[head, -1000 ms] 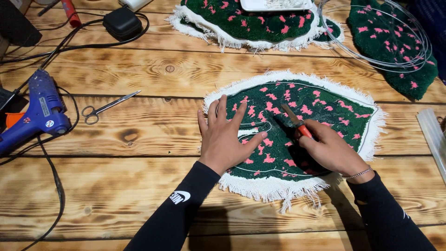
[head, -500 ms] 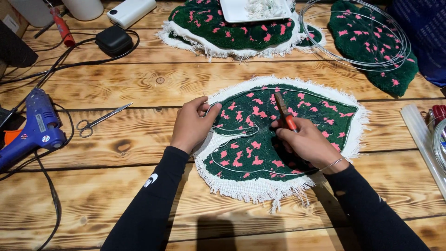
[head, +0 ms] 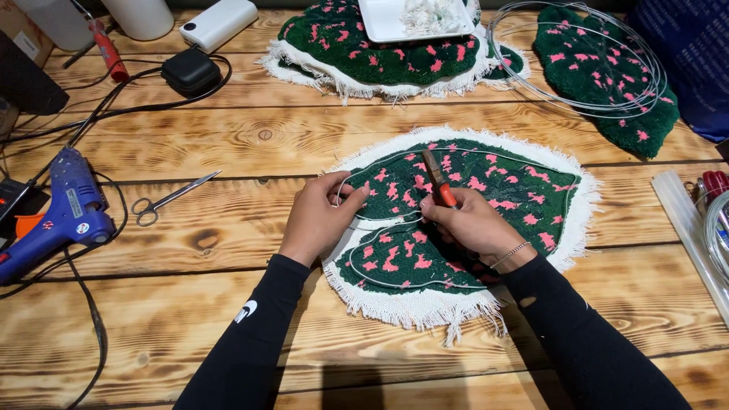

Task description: Crafting leaf-shaped rugs by attaching a wire frame using pliers.

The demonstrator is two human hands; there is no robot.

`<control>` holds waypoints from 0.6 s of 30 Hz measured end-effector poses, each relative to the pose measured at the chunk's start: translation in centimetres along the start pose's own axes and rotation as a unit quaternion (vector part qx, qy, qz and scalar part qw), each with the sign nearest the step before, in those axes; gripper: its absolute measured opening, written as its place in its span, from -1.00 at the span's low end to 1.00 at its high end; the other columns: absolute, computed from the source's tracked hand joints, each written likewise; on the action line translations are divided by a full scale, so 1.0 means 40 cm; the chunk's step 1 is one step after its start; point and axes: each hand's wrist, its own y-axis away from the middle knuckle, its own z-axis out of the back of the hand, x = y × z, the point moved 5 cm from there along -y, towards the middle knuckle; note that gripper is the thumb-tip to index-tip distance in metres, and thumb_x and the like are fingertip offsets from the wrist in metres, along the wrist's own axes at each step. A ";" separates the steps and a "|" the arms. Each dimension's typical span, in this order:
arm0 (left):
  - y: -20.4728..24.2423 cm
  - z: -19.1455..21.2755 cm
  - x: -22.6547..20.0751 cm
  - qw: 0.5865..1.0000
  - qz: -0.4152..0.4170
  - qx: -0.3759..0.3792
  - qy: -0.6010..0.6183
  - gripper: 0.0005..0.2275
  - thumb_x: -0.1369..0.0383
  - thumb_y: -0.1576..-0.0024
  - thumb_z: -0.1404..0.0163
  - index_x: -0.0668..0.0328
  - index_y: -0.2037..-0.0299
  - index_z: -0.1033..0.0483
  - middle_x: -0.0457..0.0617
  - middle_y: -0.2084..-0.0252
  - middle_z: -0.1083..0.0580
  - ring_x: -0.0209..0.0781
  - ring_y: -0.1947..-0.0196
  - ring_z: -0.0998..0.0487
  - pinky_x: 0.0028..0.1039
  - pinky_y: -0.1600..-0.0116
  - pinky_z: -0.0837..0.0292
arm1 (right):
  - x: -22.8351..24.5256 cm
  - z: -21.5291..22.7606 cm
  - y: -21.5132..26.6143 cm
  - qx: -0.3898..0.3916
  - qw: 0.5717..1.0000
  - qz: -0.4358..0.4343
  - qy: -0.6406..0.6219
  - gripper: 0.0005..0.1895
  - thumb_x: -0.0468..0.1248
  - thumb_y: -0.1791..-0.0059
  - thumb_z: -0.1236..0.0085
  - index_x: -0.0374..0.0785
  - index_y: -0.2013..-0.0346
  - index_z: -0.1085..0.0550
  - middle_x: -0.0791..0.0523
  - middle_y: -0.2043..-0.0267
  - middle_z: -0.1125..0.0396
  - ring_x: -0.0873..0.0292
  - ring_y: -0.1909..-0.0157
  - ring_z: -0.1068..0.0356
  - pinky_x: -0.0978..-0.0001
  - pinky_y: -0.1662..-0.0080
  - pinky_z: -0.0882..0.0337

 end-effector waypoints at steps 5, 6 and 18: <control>0.079 0.030 -0.152 0.919 -0.310 -0.119 -0.211 -0.61 0.23 -0.06 -0.22 0.37 0.00 -0.59 0.12 0.18 -0.61 0.09 0.19 -0.60 -0.19 0.06 -0.48 | 0.014 -0.008 0.037 0.048 0.998 0.044 0.003 -0.85 -0.21 0.00 -0.21 -0.24 0.26 -0.52 0.28 0.56 -0.26 0.41 0.57 -0.18 0.51 0.49 -0.19; 0.101 0.027 -0.199 0.894 -0.371 -0.114 -0.225 -0.63 0.25 -0.06 -0.18 0.34 0.00 -0.57 0.12 0.15 -0.61 0.15 0.16 -0.61 -0.18 0.03 -0.50 | 0.021 -0.013 0.049 0.071 0.995 0.069 0.015 -0.85 -0.22 0.00 -0.22 -0.25 0.26 -0.52 0.26 0.57 -0.26 0.40 0.57 -0.17 0.51 0.50 -0.18; 0.166 -0.191 -0.099 0.940 0.076 0.321 0.084 -0.80 0.47 -0.15 -0.03 0.45 0.09 -0.58 -0.02 0.45 -0.61 -0.40 0.46 -0.64 -0.56 0.29 -0.54 | -0.025 0.002 0.137 0.149 0.982 0.087 0.082 -0.74 -0.23 0.00 -0.21 -0.35 0.10 -0.58 0.20 0.31 -0.47 0.40 0.30 -0.38 0.48 0.23 -0.43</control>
